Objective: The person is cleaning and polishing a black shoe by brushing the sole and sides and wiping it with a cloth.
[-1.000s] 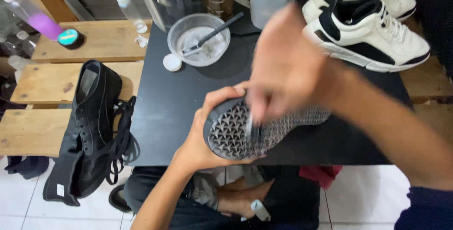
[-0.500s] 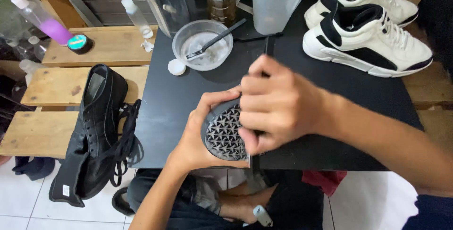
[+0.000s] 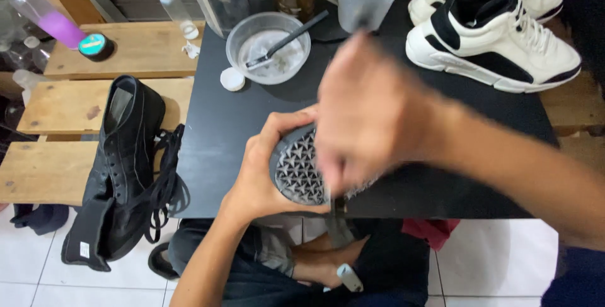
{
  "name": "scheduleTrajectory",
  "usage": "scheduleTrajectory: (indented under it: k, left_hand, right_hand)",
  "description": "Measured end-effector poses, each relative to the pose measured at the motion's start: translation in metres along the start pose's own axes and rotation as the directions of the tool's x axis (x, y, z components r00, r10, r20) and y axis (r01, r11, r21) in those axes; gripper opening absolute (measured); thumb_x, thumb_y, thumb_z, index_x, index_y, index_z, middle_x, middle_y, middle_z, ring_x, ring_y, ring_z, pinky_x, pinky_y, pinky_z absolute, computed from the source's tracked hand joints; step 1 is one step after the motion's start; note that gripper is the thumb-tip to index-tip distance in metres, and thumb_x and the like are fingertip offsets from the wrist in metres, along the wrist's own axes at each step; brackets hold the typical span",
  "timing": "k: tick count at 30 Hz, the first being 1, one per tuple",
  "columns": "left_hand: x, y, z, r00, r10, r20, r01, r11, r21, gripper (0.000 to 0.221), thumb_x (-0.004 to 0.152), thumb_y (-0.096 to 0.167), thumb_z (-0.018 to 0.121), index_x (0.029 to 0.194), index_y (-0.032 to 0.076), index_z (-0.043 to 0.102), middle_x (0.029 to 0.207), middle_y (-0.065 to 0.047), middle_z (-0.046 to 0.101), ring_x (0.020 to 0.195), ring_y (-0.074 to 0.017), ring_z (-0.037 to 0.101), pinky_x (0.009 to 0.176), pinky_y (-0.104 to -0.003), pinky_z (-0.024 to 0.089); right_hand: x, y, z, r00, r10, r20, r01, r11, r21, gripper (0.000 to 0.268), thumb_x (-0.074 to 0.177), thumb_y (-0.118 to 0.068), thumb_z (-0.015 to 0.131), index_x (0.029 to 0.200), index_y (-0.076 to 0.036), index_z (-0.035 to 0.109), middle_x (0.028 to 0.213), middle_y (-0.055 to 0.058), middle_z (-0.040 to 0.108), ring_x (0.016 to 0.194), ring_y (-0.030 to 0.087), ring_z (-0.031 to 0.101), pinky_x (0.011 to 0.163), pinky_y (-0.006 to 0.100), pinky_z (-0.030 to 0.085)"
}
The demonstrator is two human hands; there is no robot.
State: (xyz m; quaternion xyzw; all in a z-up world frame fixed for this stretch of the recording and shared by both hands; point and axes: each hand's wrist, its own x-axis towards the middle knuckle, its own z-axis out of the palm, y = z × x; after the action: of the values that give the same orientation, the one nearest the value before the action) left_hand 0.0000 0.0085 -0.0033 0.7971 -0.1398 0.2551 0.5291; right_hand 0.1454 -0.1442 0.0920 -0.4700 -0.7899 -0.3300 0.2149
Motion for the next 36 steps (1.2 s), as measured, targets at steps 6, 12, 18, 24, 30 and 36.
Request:
scheduleTrajectory:
  k: [6,12,18,24,30,36]
  left_hand:
    - [0.002,0.018,0.004,1.000,0.031,-0.001,-0.031,0.995,-0.095,0.091,0.054,0.021,0.098,0.128,0.005,0.046,0.144,-0.022,0.061,0.132,-0.0336,0.067,0.117,-0.045,0.056]
    - [-0.006,0.006,0.004,1.000,-0.004,0.007,0.005,0.997,-0.072,0.098,0.051,0.021,0.099,0.131,0.003,0.047,0.140,-0.019,0.064,0.125,-0.0321,0.071,0.110,-0.043,0.060]
    - [-0.001,-0.003,0.001,0.999,-0.028,-0.040,0.031,0.998,0.055,0.087,0.049,0.016,0.094,0.125,0.002,0.053,0.111,-0.012,0.072,0.091,-0.0199,0.071,0.085,-0.033,0.059]
    - [-0.001,0.005,0.001,1.000,-0.017,-0.008,0.017,0.996,-0.085,0.096,0.050,0.020,0.099,0.129,0.002,0.048,0.138,-0.018,0.065,0.123,-0.0302,0.071,0.109,-0.040,0.059]
    - [-0.008,0.003,0.002,1.000,0.003,0.005,-0.002,0.997,-0.071,0.095,0.053,0.022,0.099,0.131,0.005,0.047,0.140,-0.018,0.064,0.124,-0.0318,0.072,0.107,-0.041,0.060]
    - [-0.007,-0.004,-0.003,1.000,-0.002,-0.002,0.002,0.999,0.041,0.083,0.050,0.019,0.093,0.121,0.004,0.053,0.107,-0.009,0.070,0.084,-0.0225,0.071,0.079,-0.036,0.057]
  right_hand:
    - [-0.018,0.038,-0.012,0.997,0.056,0.047,-0.049,0.990,-0.129,0.029,0.078,-0.016,0.081,0.072,-0.008,0.055,0.079,0.007,0.052,0.078,0.031,0.047,0.083,0.048,0.042]
    - [-0.008,0.017,0.001,1.000,-0.003,0.001,0.003,1.000,-0.010,0.041,0.100,-0.042,0.065,0.077,-0.008,0.060,0.080,0.010,0.058,0.069,0.029,0.050,0.086,0.053,0.047]
    - [0.007,-0.013,0.011,0.999,-0.041,0.015,0.036,0.976,0.214,0.020,0.086,-0.016,0.071,0.072,-0.012,0.056,0.075,0.001,0.052,0.070,0.020,0.047,0.077,0.042,0.044]
    - [-0.001,0.030,0.002,0.996,-0.050,-0.070,0.041,0.991,-0.129,0.046,0.103,-0.039,0.053,0.071,-0.007,0.057,0.079,0.013,0.053,0.072,0.034,0.048,0.082,0.059,0.045]
    - [-0.002,0.026,0.003,1.000,0.005,-0.017,-0.007,0.994,-0.108,0.044,0.102,-0.039,0.062,0.070,-0.009,0.055,0.078,0.009,0.051,0.072,0.031,0.048,0.084,0.052,0.045]
    - [0.017,-0.024,0.017,0.997,-0.076,0.029,0.067,0.973,0.221,0.018,0.088,-0.014,0.067,0.074,-0.013,0.056,0.077,0.000,0.055,0.070,0.019,0.048,0.078,0.039,0.047]
